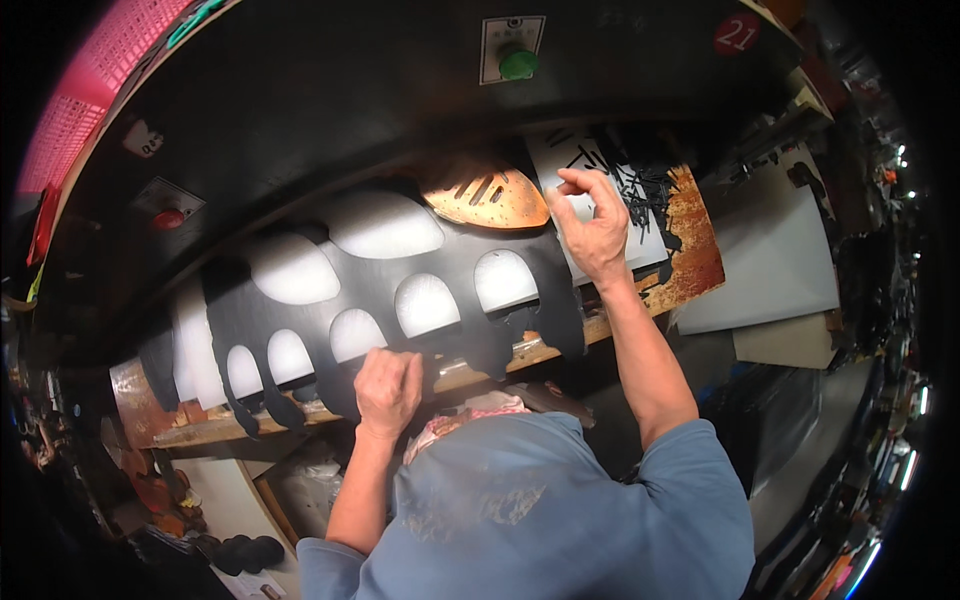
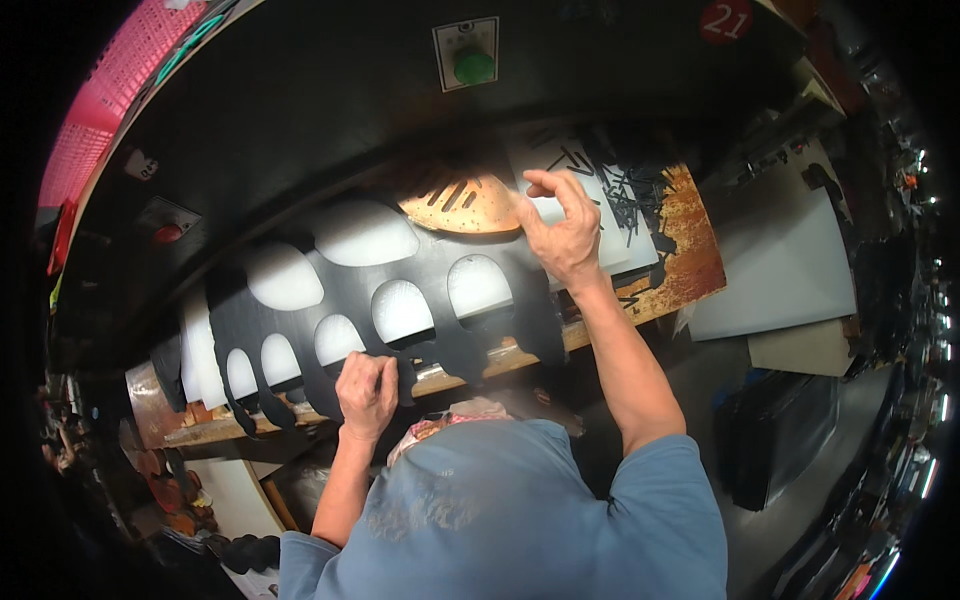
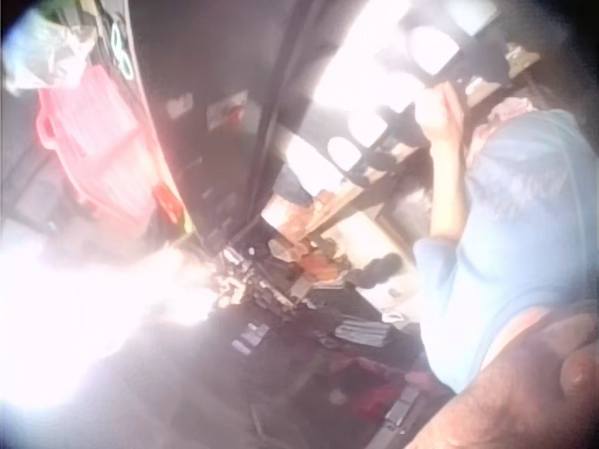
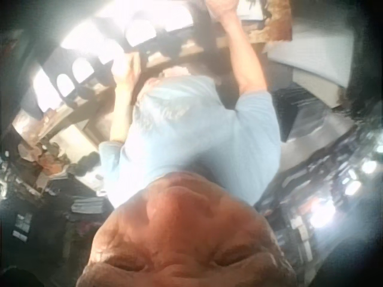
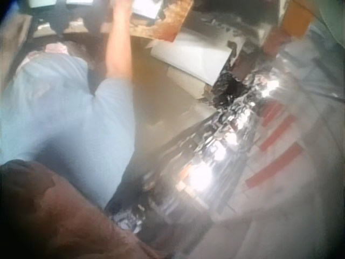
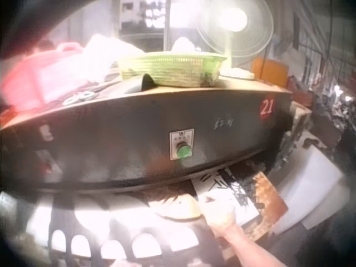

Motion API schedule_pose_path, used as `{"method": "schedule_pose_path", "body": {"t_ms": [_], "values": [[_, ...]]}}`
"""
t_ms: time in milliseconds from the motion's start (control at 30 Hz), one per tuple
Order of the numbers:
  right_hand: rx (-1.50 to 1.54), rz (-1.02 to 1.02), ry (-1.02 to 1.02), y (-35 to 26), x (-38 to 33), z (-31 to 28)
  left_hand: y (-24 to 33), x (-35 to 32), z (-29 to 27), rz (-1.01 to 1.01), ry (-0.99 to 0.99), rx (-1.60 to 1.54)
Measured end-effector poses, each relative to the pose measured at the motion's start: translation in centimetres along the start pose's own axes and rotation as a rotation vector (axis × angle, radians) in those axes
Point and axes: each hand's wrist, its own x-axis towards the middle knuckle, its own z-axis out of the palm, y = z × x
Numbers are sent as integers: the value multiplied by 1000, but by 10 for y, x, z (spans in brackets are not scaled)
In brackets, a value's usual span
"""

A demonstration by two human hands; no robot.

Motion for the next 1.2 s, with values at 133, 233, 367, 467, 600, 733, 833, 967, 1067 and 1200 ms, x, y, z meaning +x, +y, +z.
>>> {"method": "schedule_pose_path", "body": {"t_ms": [133,233,367,467,600,733,833,967,1067,1200], "values": [[84,-275,130,-37,36,-1,0,-6,4,-3,56,71],[80,-344,56,-56,58,15,-6,-11,10,-24,131,113],[-219,-665,67,-45,29,20,-10,-13,14,-130,191,115],[-43,-360,50,-28,-46,-4,-5,-14,19,-212,200,171],[-194,-118,141,-10,-127,-24,0,-14,26,-237,177,244],[-158,-27,118,-1,-139,-15,-5,-13,30,-297,165,334],[-172,-32,105,1,-136,-12,-10,-14,31,-274,171,358],[-146,87,40,0,-136,-13,-16,-14,33,-250,179,393],[-140,152,-8,0,-137,-10,-24,-17,33,-248,164,330],[-126,167,3,4,-138,-6,-35,-23,33,-275,143,310]]}}
